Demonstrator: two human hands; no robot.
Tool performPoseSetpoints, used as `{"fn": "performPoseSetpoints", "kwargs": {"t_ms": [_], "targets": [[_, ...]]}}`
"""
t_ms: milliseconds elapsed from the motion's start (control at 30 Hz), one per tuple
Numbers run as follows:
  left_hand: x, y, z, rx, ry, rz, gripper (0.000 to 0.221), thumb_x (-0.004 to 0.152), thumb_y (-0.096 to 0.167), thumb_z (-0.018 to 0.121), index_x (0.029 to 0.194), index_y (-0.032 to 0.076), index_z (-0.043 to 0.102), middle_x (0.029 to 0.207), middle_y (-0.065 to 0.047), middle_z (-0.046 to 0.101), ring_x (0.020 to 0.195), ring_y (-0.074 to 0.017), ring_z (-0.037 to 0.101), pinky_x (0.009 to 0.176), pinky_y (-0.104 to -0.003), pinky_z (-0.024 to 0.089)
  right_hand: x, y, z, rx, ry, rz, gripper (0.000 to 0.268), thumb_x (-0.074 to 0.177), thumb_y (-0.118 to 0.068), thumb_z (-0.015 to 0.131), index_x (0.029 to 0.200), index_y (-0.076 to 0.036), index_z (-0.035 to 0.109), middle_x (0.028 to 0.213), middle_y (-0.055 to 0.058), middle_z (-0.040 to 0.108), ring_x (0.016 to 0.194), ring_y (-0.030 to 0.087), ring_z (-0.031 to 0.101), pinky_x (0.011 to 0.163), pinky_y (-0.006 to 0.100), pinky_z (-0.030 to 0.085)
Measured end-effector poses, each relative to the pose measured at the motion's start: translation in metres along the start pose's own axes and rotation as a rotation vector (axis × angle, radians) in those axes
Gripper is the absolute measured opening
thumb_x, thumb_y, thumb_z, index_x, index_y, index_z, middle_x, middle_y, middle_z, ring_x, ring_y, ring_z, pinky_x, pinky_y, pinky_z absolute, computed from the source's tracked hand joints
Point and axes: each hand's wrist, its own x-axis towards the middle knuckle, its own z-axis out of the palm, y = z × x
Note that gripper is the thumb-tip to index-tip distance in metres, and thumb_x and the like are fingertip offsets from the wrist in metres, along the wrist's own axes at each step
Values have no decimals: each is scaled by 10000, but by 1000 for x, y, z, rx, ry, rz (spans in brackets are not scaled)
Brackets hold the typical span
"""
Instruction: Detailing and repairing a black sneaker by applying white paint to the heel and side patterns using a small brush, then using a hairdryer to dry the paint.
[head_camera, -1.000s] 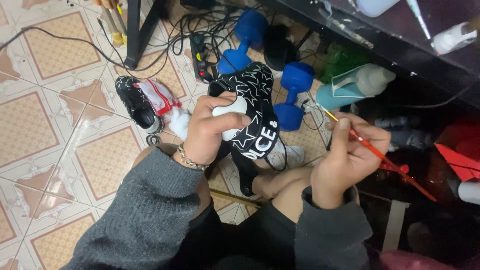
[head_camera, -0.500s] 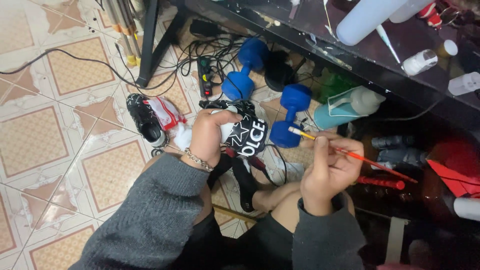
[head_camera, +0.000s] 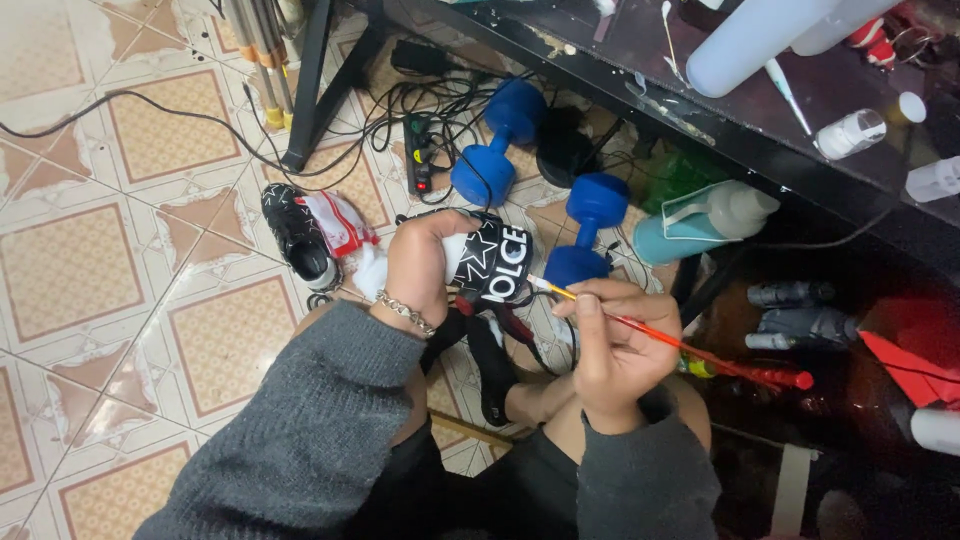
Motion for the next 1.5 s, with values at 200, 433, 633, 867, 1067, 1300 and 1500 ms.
{"fn": "performPoseSetpoints", "kwargs": {"t_ms": [200, 433, 633, 867, 1067, 1300, 1500], "targets": [[-6, 9, 4, -93, 43, -105, 340, 798, 145, 966, 1055, -59, 881, 885, -235, 874, 846, -394, 924, 819, -547, 742, 2, -4, 1, 17, 9, -10, 243, 1143, 118, 761, 1096, -4, 556, 1039, 330, 828, 731, 362, 897, 721, 430, 758], [-5, 6, -2, -159, 68, -138, 366, 965, 223, 926, 1191, -55, 852, 983, -236, 915, 933, -396, 946, 860, -593, 774, -1, 6, -1, -10, 8, 28, 254, 1136, 119, 802, 1082, 16, 577, 1075, 357, 844, 827, 360, 907, 770, 408, 746], [-13, 8, 4, -222, 64, -136, 369, 993, 213, 937, 1201, -74, 835, 1024, -234, 927, 980, -394, 941, 868, -616, 772, -5, 13, 5, -44, 14, 70, 273, 1127, 99, 851, 1091, -14, 605, 1124, 343, 876, 983, 379, 934, 798, 385, 736], [-6, 1, -1, -220, 66, -121, 330, 976, 200, 933, 1168, -54, 843, 1001, -232, 928, 940, -388, 947, 826, -628, 779, -3, 17, 22, -44, -12, 41, 270, 1139, 74, 872, 1079, -1, 619, 1103, 325, 882, 1039, 382, 929, 855, 373, 709], [-7, 4, -1, -214, 70, -118, 347, 981, 190, 934, 1192, -69, 838, 1016, -259, 925, 957, -407, 947, 847, -642, 777, -3, 23, 23, -77, -40, 10, 281, 1139, 71, 883, 1073, 16, 616, 1106, 340, 874, 1062, 434, 930, 913, 411, 704], [-13, 6, 3, -234, 95, -105, 366, 956, 166, 947, 1196, -87, 837, 1028, -270, 920, 980, -415, 945, 867, -657, 769, -7, 26, 25, -76, -31, 35, 269, 1137, 63, 893, 1082, 17, 634, 1114, 302, 877, 1091, 415, 929, 974, 407, 684], [-11, 5, 3, -233, 98, -108, 371, 957, 173, 947, 1200, -86, 842, 1039, -281, 924, 983, -430, 946, 869, -665, 772, -7, 24, 24, -45, -22, 57, 277, 1141, 86, 874, 1079, 13, 614, 1090, 295, 870, 1092, 416, 927, 975, 414, 685]]}}
